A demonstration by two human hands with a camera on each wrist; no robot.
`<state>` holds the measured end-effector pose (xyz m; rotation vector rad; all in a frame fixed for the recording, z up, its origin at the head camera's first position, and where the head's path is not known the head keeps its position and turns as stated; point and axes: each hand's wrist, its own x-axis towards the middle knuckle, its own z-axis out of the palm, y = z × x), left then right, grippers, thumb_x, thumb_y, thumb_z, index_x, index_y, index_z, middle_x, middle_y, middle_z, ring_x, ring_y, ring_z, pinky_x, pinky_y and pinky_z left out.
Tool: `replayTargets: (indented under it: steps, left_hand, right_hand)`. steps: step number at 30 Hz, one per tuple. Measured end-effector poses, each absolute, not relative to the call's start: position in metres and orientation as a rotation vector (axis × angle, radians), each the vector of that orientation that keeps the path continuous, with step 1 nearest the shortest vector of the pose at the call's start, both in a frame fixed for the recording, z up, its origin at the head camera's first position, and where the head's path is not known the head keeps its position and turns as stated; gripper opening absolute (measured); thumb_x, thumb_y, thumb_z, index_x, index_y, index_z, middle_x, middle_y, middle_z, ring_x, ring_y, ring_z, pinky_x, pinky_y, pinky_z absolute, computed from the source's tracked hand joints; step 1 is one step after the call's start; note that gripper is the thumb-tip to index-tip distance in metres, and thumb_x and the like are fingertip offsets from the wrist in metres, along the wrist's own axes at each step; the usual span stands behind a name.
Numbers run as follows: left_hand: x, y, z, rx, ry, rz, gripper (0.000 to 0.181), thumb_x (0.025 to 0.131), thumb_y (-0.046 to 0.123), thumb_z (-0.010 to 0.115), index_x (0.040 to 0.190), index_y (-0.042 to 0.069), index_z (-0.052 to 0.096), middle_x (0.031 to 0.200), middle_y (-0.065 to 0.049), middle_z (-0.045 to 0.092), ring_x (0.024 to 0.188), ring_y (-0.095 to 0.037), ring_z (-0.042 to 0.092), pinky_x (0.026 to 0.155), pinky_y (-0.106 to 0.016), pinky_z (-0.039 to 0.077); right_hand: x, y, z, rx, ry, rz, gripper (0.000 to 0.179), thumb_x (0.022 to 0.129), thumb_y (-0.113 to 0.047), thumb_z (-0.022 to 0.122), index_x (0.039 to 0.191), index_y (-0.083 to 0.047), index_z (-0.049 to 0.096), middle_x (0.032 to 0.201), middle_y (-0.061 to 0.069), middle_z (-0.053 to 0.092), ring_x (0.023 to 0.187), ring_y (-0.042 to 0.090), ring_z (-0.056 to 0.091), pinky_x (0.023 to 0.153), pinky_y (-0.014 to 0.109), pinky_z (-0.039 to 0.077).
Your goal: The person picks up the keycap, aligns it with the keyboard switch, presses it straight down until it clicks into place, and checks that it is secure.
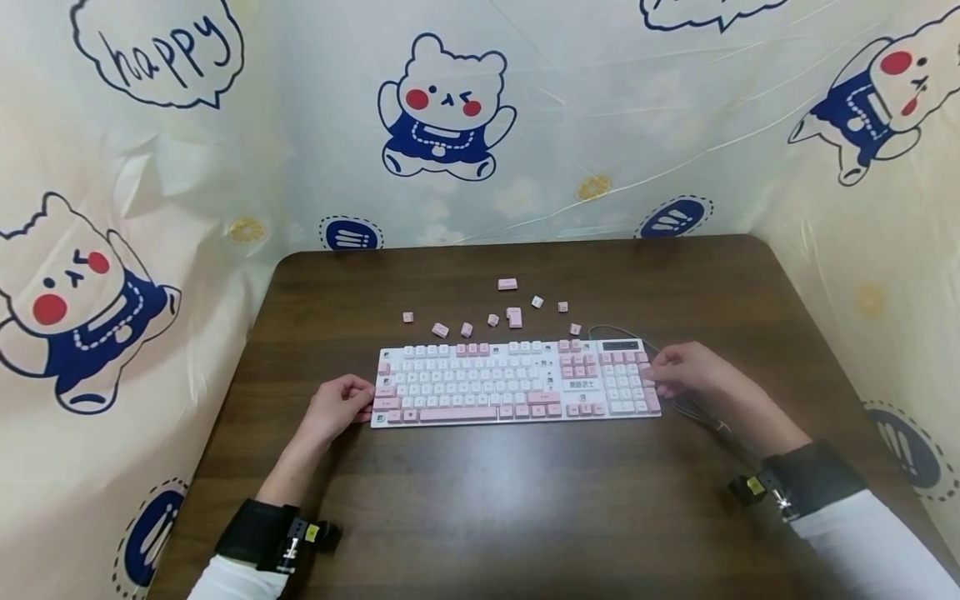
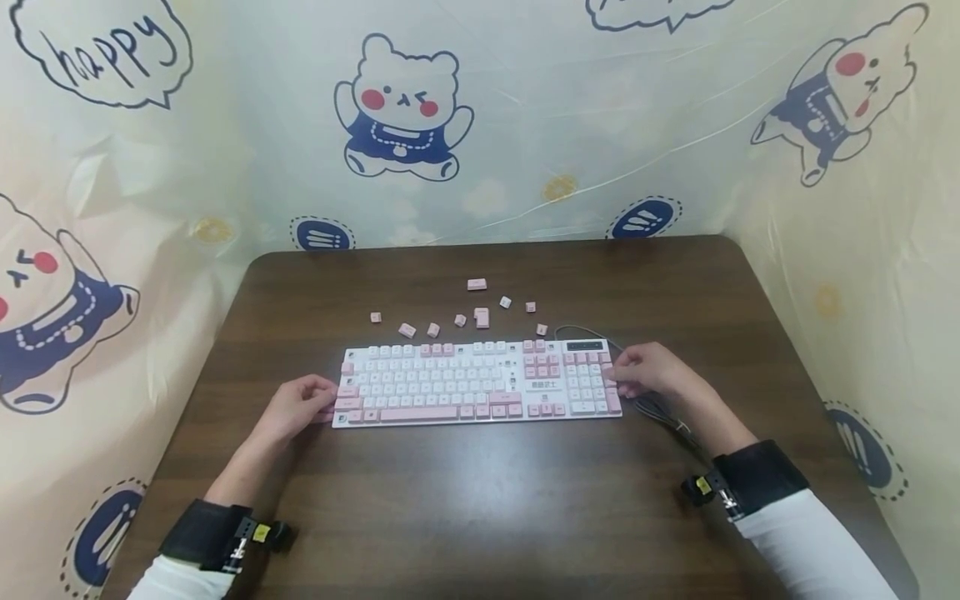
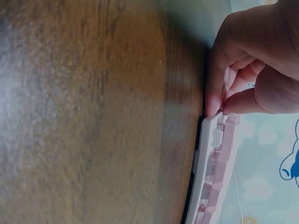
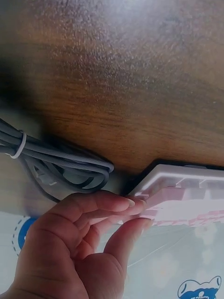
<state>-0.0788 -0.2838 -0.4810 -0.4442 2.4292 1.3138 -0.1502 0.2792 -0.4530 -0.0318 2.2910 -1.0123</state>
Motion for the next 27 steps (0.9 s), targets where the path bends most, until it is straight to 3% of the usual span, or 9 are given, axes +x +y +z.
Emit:
replayTargets:
  steps: [11, 27]
  left_hand:
    - [-0.08, -0.283, -0.481, -0.465, 2.426, 1.303, 0.026, 0.107, 0.017, 0.06, 0.122, -0.003, 0.064, 0.101, -0.014, 0.066, 0.082, -0.019, 0.066, 0.072, -0.023, 0.059]
    - [-0.083, -0.283, -0.484, -0.435, 2.445, 1.305, 0.024, 0.106, 0.014, 0.06, 0.122, -0.004, 0.064, 0.1, -0.014, 0.066, 0.08, -0.017, 0.066, 0.072, -0.022, 0.059]
  right_hand:
    - [-0.156, 0.281, -0.457, -0.038, 2.252, -1.008, 0.043, 0.099, -0.025, 0.074, 0.118, 0.012, 0.062, 0.087, 0.007, 0.068, 0.074, 0.016, 0.069, 0.069, 0.03, 0.059]
    - [-0.163, 0.284, -0.46, -0.115, 2.2, -0.991, 0.037, 0.101, -0.023, 0.07, 0.113, 0.012, 0.064, 0.083, 0.006, 0.069, 0.074, 0.017, 0.068, 0.068, 0.03, 0.059]
